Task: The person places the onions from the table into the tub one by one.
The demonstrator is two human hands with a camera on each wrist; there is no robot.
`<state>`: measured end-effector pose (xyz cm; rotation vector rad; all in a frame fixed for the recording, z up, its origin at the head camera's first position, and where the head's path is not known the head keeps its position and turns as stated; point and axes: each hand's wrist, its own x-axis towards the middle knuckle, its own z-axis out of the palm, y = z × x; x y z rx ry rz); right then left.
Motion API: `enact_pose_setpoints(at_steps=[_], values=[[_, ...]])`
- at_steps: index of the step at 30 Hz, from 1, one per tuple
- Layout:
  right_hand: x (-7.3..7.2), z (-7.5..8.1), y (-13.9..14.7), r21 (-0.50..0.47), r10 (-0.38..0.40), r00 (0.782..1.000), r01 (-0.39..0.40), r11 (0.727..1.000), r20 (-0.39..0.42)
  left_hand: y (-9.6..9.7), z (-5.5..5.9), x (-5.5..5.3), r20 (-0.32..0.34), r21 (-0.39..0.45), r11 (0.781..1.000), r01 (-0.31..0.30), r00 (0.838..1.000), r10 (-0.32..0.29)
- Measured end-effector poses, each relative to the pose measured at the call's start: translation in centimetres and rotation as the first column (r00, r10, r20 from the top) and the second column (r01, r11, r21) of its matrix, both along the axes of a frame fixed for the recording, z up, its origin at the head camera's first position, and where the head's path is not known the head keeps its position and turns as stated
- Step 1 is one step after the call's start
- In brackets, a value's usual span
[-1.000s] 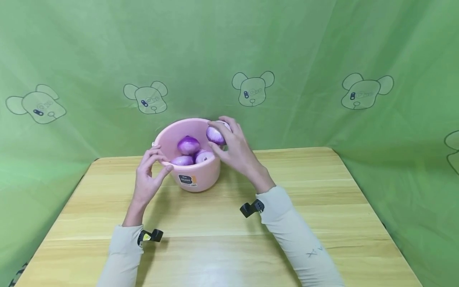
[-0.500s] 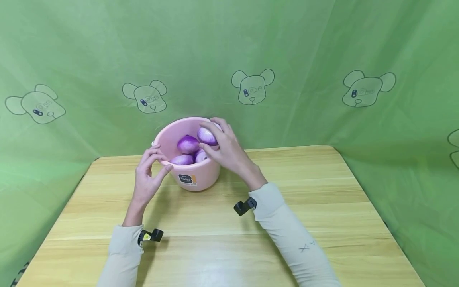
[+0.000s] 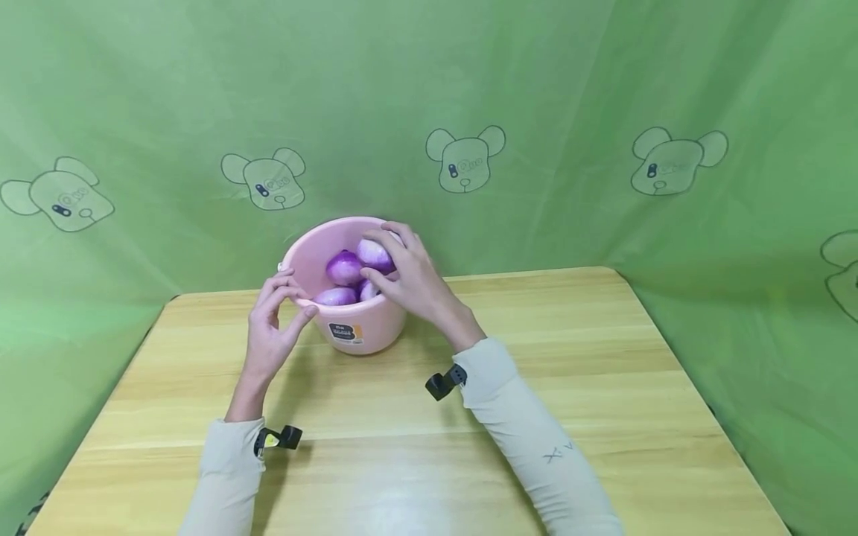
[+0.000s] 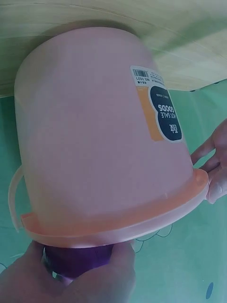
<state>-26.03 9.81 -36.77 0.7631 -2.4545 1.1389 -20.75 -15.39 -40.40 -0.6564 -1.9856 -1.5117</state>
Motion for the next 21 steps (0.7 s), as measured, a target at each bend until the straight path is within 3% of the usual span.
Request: enact_pose_setpoints(at_steps=[7,21], values=[[-0.5,-0.6,-0.5,0.010,0.019,0.999,-0.019,1.000,0.027,-0.2,-0.2,-0.1,-0.008,0.010,1.000,-0.014,1.000,0.014],[-0.4,-1.2,-0.7,0.046,0.032,0.999,-0.032,0.998,-0.011,-0.3,0.1,0.5,-0.013,0.008,1.000,-0.026,1.000,0.026]])
